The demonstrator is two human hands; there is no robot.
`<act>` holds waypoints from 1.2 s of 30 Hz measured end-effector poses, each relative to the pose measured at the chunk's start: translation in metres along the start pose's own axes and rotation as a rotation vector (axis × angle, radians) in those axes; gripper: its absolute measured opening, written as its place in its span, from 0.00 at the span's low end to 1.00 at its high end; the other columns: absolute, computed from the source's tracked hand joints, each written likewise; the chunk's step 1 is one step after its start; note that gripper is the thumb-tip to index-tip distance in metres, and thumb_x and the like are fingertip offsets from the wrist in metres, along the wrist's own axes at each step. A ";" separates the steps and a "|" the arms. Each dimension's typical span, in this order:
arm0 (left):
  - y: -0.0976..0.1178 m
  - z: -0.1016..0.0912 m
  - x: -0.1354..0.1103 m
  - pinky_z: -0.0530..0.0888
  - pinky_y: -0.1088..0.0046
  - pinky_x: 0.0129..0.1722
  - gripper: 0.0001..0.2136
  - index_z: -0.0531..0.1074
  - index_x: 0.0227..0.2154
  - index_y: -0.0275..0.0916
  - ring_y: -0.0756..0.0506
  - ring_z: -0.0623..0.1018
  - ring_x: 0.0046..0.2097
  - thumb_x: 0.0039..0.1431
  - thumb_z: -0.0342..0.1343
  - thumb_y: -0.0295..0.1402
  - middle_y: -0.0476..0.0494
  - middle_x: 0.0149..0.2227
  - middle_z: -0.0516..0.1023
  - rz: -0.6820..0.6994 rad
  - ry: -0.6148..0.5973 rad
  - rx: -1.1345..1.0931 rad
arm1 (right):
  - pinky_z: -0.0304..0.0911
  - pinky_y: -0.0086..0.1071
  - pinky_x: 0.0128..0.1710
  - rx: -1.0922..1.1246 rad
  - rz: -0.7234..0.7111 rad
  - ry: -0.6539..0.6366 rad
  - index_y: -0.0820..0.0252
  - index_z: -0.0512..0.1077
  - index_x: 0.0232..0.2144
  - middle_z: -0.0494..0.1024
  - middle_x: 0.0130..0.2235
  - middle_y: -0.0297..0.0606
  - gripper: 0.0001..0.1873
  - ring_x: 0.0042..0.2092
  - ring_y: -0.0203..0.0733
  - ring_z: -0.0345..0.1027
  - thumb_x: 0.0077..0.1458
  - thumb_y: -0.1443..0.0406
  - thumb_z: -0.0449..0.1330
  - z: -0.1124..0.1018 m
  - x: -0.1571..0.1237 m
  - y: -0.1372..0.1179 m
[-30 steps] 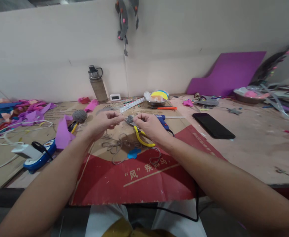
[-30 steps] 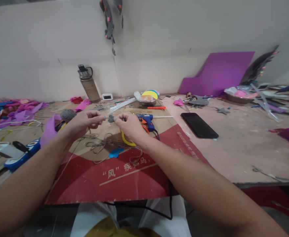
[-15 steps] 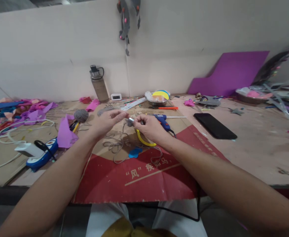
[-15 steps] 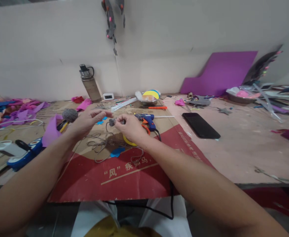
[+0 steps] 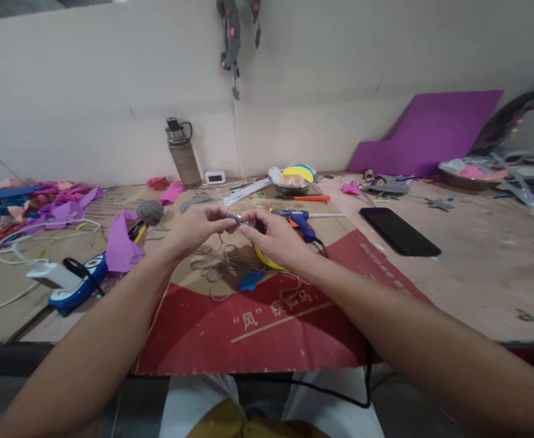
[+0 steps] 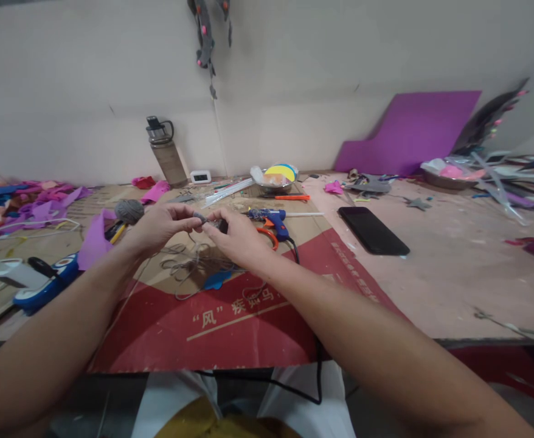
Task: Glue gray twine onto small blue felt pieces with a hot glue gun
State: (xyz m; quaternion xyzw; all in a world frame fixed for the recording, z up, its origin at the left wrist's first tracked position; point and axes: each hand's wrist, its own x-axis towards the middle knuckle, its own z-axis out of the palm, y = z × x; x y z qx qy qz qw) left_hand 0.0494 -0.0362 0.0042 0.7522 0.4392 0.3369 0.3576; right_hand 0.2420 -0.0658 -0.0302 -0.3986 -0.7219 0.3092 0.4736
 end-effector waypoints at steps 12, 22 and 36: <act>-0.006 0.002 0.003 0.70 0.71 0.36 0.10 0.78 0.33 0.38 0.47 0.76 0.34 0.52 0.63 0.38 0.44 0.32 0.80 0.162 0.104 0.190 | 0.59 0.38 0.42 -0.277 -0.147 0.147 0.56 0.66 0.44 0.74 0.39 0.41 0.14 0.40 0.45 0.67 0.54 0.65 0.61 0.003 -0.004 0.005; 0.000 0.012 -0.002 0.68 0.73 0.32 0.08 0.73 0.29 0.37 0.50 0.73 0.30 0.52 0.63 0.36 0.48 0.28 0.77 0.244 0.280 0.312 | 0.62 0.41 0.48 -0.431 -0.303 0.134 0.55 0.66 0.45 0.76 0.43 0.41 0.16 0.46 0.46 0.69 0.54 0.70 0.61 0.001 -0.006 0.001; -0.013 0.014 0.004 0.70 0.73 0.34 0.13 0.73 0.34 0.36 0.50 0.75 0.32 0.49 0.65 0.37 0.47 0.31 0.77 0.073 0.207 -0.066 | 0.63 0.39 0.46 -0.231 -0.019 0.101 0.58 0.71 0.41 0.79 0.42 0.40 0.11 0.43 0.44 0.71 0.54 0.65 0.61 -0.002 -0.001 0.006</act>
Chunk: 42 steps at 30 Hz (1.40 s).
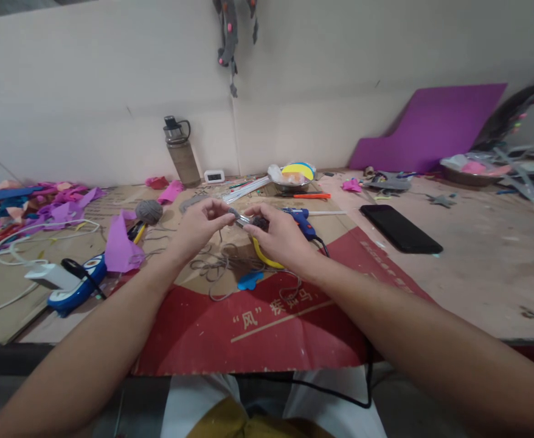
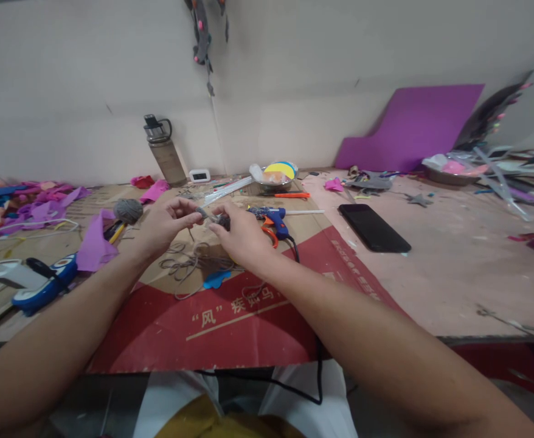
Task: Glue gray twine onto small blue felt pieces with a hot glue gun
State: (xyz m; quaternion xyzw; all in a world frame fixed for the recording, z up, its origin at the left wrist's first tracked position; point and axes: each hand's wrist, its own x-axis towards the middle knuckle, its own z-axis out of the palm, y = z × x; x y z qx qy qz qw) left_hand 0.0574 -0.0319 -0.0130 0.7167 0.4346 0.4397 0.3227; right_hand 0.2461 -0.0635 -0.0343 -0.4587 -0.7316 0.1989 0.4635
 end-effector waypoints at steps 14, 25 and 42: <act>-0.026 0.008 0.004 0.67 0.73 0.31 0.12 0.74 0.32 0.37 0.49 0.75 0.31 0.46 0.65 0.36 0.46 0.30 0.78 -0.156 0.002 -0.115 | 0.63 0.38 0.43 0.020 0.111 -0.032 0.59 0.73 0.38 0.79 0.38 0.38 0.10 0.40 0.42 0.70 0.51 0.68 0.60 0.000 0.009 0.018; -0.022 0.010 0.003 0.65 0.74 0.28 0.09 0.71 0.27 0.37 0.49 0.74 0.28 0.43 0.64 0.34 0.45 0.26 0.78 -0.279 0.031 -0.170 | 0.61 0.35 0.37 0.031 0.126 -0.036 0.60 0.74 0.34 0.77 0.31 0.35 0.07 0.33 0.39 0.67 0.51 0.64 0.60 0.001 0.011 0.024; -0.019 0.014 0.000 0.62 0.76 0.26 0.08 0.67 0.22 0.37 0.52 0.72 0.26 0.41 0.63 0.30 0.49 0.23 0.75 -0.230 0.153 -0.347 | 0.61 0.33 0.35 0.216 0.092 -0.036 0.61 0.73 0.36 0.75 0.31 0.35 0.10 0.33 0.38 0.65 0.51 0.62 0.59 0.008 0.004 0.017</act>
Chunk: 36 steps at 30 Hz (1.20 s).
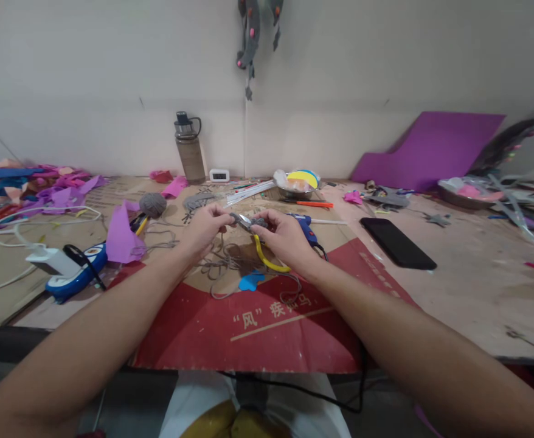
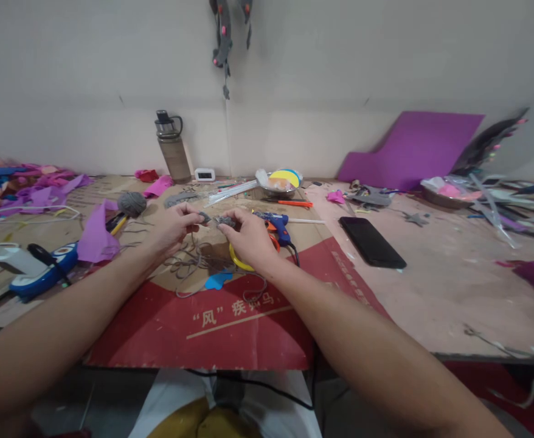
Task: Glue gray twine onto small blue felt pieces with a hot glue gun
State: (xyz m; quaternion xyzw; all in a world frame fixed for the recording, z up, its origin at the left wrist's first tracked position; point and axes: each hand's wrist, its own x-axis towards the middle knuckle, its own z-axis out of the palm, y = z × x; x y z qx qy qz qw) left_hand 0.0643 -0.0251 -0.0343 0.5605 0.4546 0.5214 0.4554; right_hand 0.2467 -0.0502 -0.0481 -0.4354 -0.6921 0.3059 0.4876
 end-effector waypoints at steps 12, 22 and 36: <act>0.005 0.001 0.000 0.65 0.82 0.21 0.07 0.75 0.28 0.35 0.54 0.73 0.24 0.43 0.64 0.26 0.46 0.22 0.74 -0.298 -0.162 -0.188 | 0.61 0.32 0.32 0.142 0.101 0.018 0.59 0.71 0.31 0.71 0.27 0.31 0.08 0.30 0.37 0.64 0.47 0.61 0.60 0.000 0.007 0.005; 0.009 0.006 -0.003 0.68 0.83 0.19 0.05 0.75 0.28 0.34 0.53 0.74 0.22 0.56 0.57 0.28 0.45 0.21 0.74 -0.464 -0.161 -0.302 | 0.60 0.30 0.28 0.179 0.154 0.014 0.58 0.70 0.30 0.69 0.24 0.28 0.08 0.27 0.35 0.62 0.46 0.62 0.61 0.000 0.007 0.002; 0.001 0.005 -0.006 0.64 0.80 0.19 0.10 0.74 0.28 0.35 0.52 0.73 0.23 0.40 0.68 0.27 0.47 0.21 0.74 -0.311 -0.182 -0.141 | 0.59 0.31 0.27 0.146 0.195 0.024 0.59 0.70 0.30 0.70 0.25 0.29 0.07 0.26 0.34 0.61 0.46 0.63 0.61 0.001 0.004 -0.003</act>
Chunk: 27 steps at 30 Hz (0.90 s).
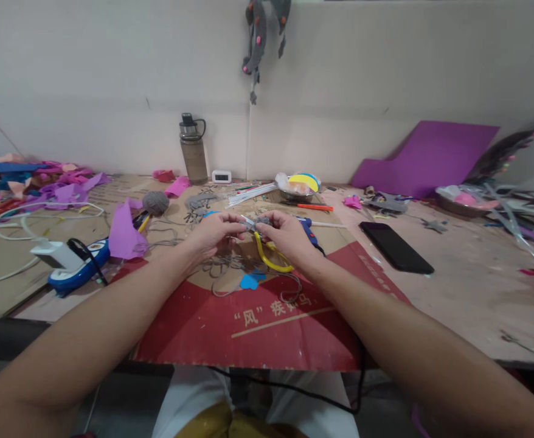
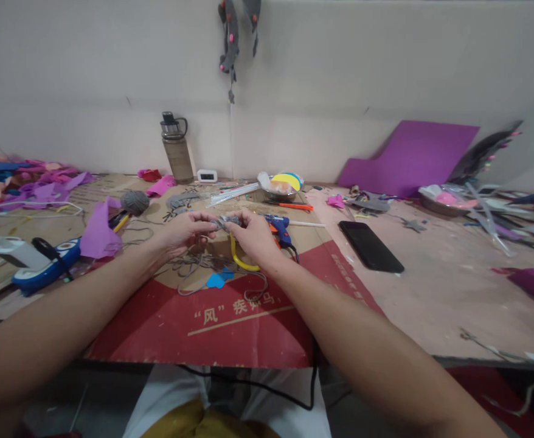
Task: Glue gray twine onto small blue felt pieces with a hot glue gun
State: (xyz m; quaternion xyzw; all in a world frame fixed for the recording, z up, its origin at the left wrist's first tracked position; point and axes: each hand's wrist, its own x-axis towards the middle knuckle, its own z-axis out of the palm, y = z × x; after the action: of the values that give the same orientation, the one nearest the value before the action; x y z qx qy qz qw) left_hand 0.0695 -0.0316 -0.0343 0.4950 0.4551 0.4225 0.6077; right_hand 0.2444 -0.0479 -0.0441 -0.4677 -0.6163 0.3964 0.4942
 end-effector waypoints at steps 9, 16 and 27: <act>0.002 -0.005 0.004 0.61 0.79 0.20 0.11 0.73 0.29 0.36 0.53 0.72 0.23 0.39 0.66 0.25 0.49 0.22 0.74 0.125 0.085 0.055 | 0.60 0.32 0.30 0.022 -0.029 -0.034 0.58 0.69 0.31 0.71 0.26 0.30 0.10 0.29 0.36 0.63 0.45 0.60 0.61 0.000 -0.004 -0.003; 0.005 -0.001 0.001 0.60 0.80 0.20 0.08 0.72 0.30 0.35 0.54 0.70 0.21 0.45 0.63 0.22 0.49 0.19 0.73 0.131 0.113 0.040 | 0.60 0.32 0.31 0.044 -0.069 -0.026 0.59 0.70 0.31 0.72 0.28 0.31 0.10 0.29 0.36 0.63 0.45 0.61 0.61 0.002 -0.003 0.000; 0.010 -0.003 0.002 0.69 0.81 0.23 0.04 0.74 0.31 0.30 0.52 0.78 0.27 0.59 0.55 0.24 0.44 0.27 0.77 0.052 0.015 -0.154 | 0.56 0.28 0.27 0.171 0.012 0.004 0.59 0.70 0.29 0.70 0.25 0.28 0.08 0.24 0.31 0.59 0.44 0.62 0.62 0.000 0.004 0.005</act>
State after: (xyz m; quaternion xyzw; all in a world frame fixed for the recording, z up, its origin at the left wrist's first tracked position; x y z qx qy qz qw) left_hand 0.0666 -0.0276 -0.0246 0.4552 0.4126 0.4756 0.6295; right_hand 0.2448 -0.0432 -0.0479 -0.4282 -0.5765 0.4495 0.5313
